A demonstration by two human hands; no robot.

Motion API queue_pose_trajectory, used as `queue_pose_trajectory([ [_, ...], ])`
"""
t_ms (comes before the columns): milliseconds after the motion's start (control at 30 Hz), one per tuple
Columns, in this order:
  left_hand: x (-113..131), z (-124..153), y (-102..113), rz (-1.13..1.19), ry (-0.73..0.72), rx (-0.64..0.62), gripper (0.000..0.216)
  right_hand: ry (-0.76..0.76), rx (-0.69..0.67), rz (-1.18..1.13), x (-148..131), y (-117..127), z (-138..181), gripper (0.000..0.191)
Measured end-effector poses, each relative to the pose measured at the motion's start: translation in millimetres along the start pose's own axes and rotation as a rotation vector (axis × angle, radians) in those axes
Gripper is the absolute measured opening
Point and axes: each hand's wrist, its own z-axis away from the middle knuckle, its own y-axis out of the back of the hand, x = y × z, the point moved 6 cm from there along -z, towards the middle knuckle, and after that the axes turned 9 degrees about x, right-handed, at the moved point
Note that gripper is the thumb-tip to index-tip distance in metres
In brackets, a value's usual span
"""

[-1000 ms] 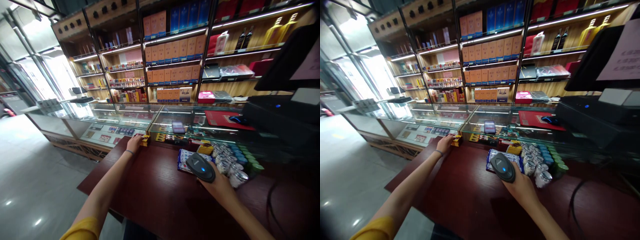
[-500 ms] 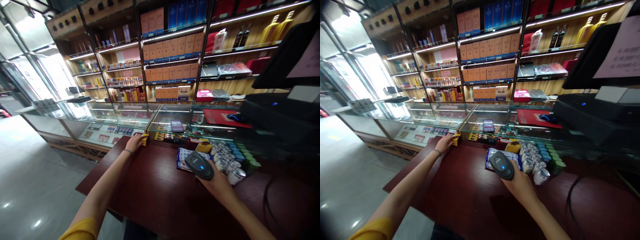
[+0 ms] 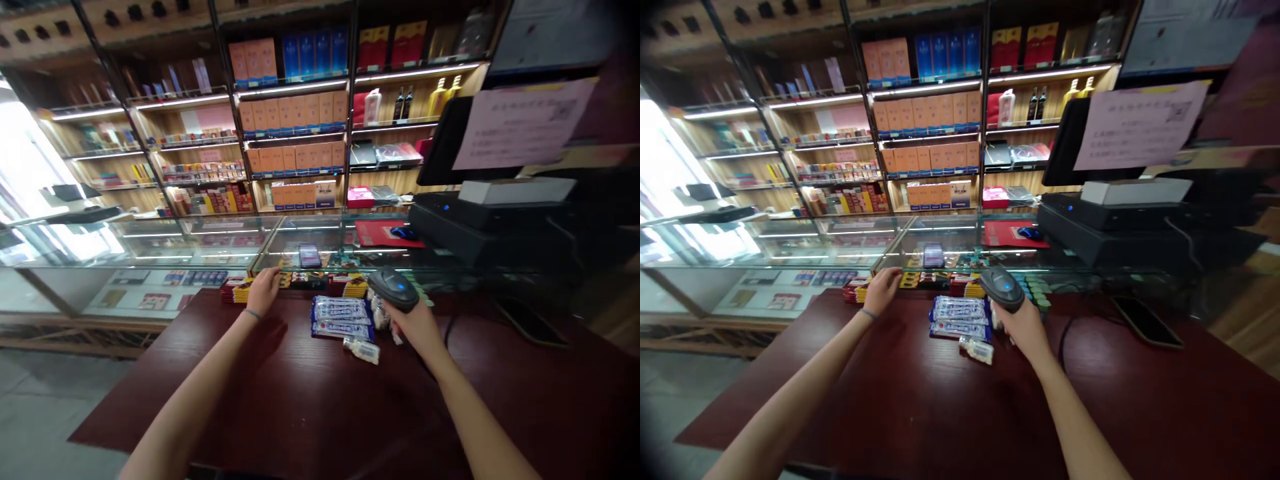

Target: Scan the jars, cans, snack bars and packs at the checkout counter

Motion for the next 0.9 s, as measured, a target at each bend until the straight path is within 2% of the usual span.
queue_pose_trajectory([
  [133,59.8,-5.1,-47.8,0.090,-0.064,-0.078,0.024,-0.038,0.051,-0.011,7.0,18.9,-13.2,0.024],
  [233,94.7,-0.2,-84.0,0.132,-0.084,-0.144,0.029,-0.043,0.074,-0.013,15.5,27.8,-20.7,0.024],
  [333,119.0,5.9,-113.8,0.182,-0.089,-0.200,0.034,-0.058,0.084,-0.030,22.9,32.3,-24.6,0.026],
  [433,132.3,7.0,-133.6,0.288,-0.034,-0.251,0.036,-0.077,0.103,-0.046,25.6,35.4,-25.2,0.025],
  [600,133.6,2.0,-146.3,0.685,0.263,-0.223,0.036,-0.035,0.081,-0.015,19.5,35.5,-22.6,0.026],
  [667,132.2,4.2,-149.3,0.726,0.334,-0.236,0.035,-0.029,0.088,-0.020,17.8,34.9,-21.8,0.024],
  [733,133.7,7.9,-150.6,0.621,0.287,-0.283,0.030,-0.032,0.106,-0.033,17.1,34.0,-21.3,0.022],
  [800,136.4,11.2,-149.6,0.463,0.181,-0.317,0.023,-0.030,0.117,-0.036,16.3,32.5,-20.8,0.020],
  [900,138.5,12.0,-144.3,0.337,0.080,-0.326,0.016,-0.026,0.120,-0.018,14.5,30.8,-19.8,0.020],
])
